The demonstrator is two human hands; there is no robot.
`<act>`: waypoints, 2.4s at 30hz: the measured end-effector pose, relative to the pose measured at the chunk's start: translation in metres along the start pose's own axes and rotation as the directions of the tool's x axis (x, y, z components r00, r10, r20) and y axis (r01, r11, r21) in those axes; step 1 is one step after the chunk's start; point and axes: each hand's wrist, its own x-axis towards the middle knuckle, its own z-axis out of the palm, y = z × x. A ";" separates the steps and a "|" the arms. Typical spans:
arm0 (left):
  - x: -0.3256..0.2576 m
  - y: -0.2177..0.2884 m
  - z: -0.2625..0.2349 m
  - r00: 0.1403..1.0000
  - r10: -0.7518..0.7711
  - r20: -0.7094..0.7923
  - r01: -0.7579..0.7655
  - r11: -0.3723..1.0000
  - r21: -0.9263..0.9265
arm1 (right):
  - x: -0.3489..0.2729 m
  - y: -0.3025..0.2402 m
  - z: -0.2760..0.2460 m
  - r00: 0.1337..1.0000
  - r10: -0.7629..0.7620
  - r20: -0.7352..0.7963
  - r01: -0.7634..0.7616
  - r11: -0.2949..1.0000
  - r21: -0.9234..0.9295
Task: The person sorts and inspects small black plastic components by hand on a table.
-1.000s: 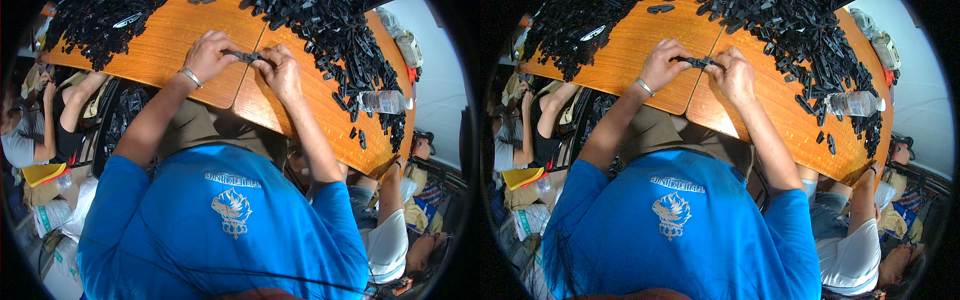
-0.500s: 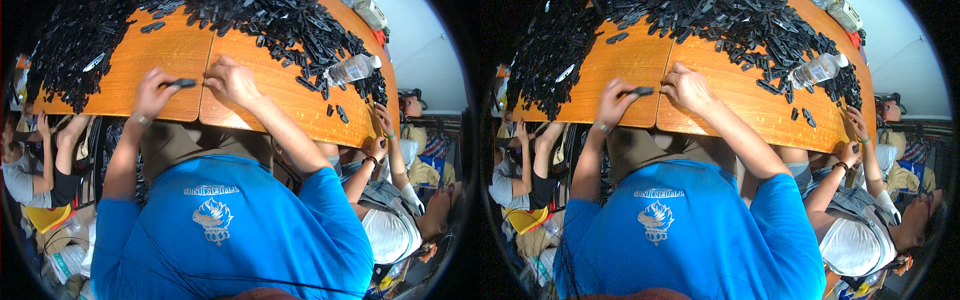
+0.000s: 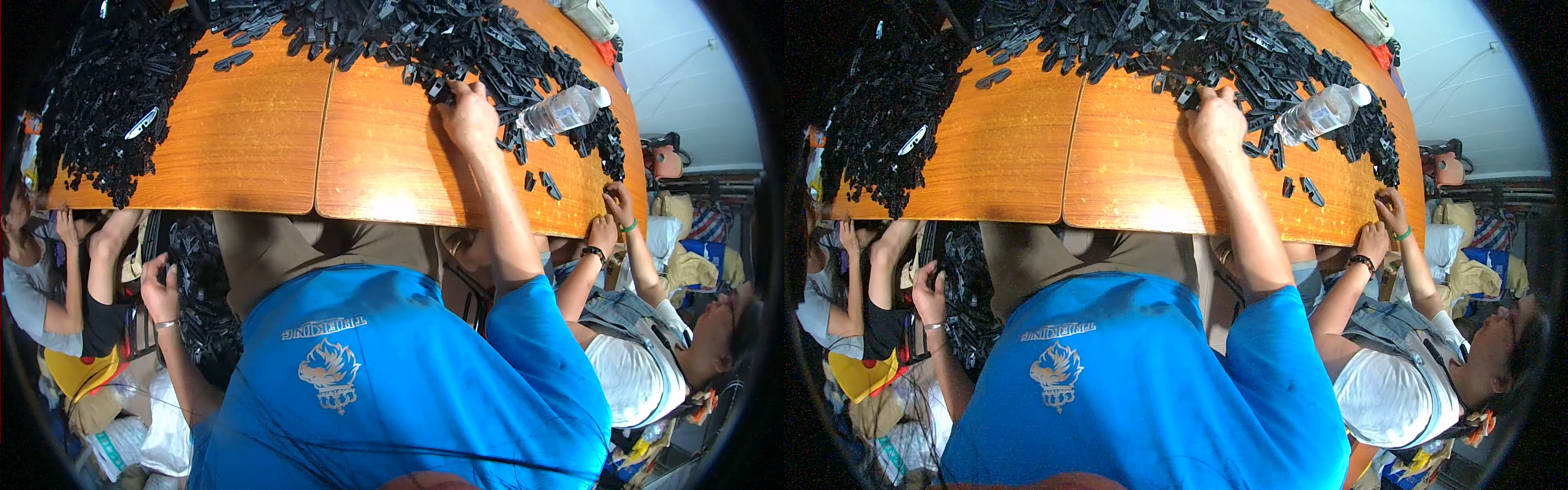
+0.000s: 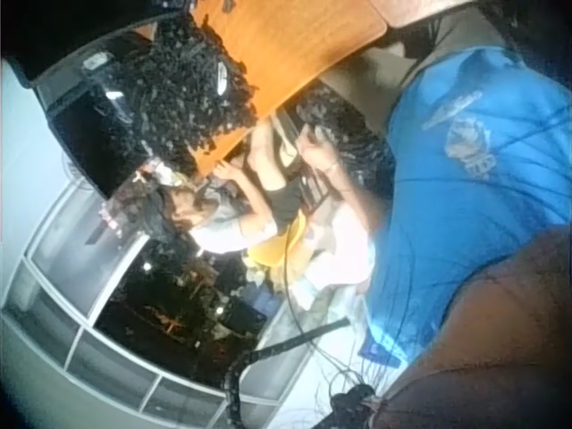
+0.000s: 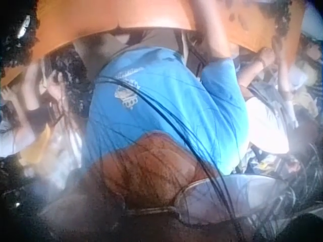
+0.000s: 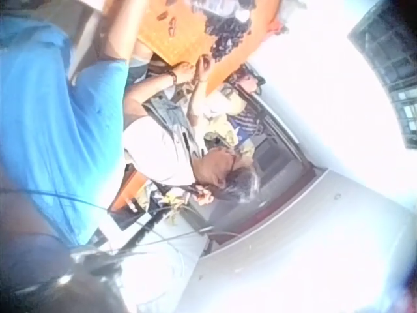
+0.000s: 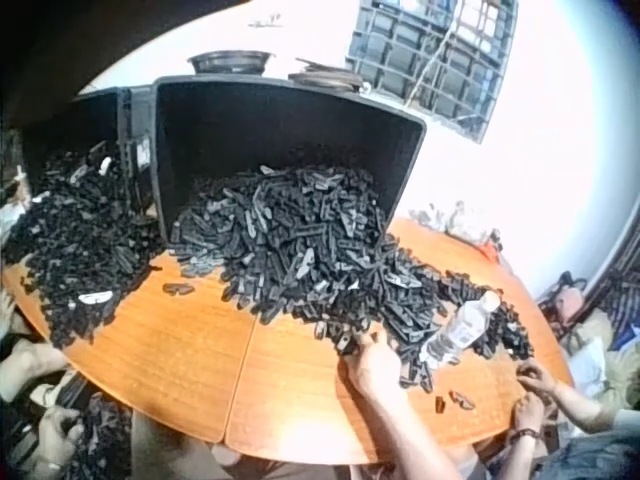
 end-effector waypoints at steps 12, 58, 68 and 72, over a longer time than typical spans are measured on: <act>0.119 0.175 0.013 0.938 0.295 -0.181 -0.338 0.894 -0.295 | -0.017 -0.016 0.019 0.943 -0.270 -0.193 0.320 0.896 0.307; 0.609 0.267 0.154 0.999 -0.041 0.001 0.041 0.998 -0.039 | -0.014 -0.084 0.028 0.971 -0.219 -0.092 0.236 0.937 0.258; 0.477 0.286 0.187 0.959 0.225 -0.174 -0.243 0.966 -0.085 | -0.019 -0.070 0.041 0.951 -0.263 -0.163 0.304 0.893 0.331; 0.434 0.294 0.191 0.956 0.243 -0.165 -0.261 0.961 -0.097 | -0.019 -0.062 0.045 0.955 -0.249 -0.161 0.291 0.891 0.348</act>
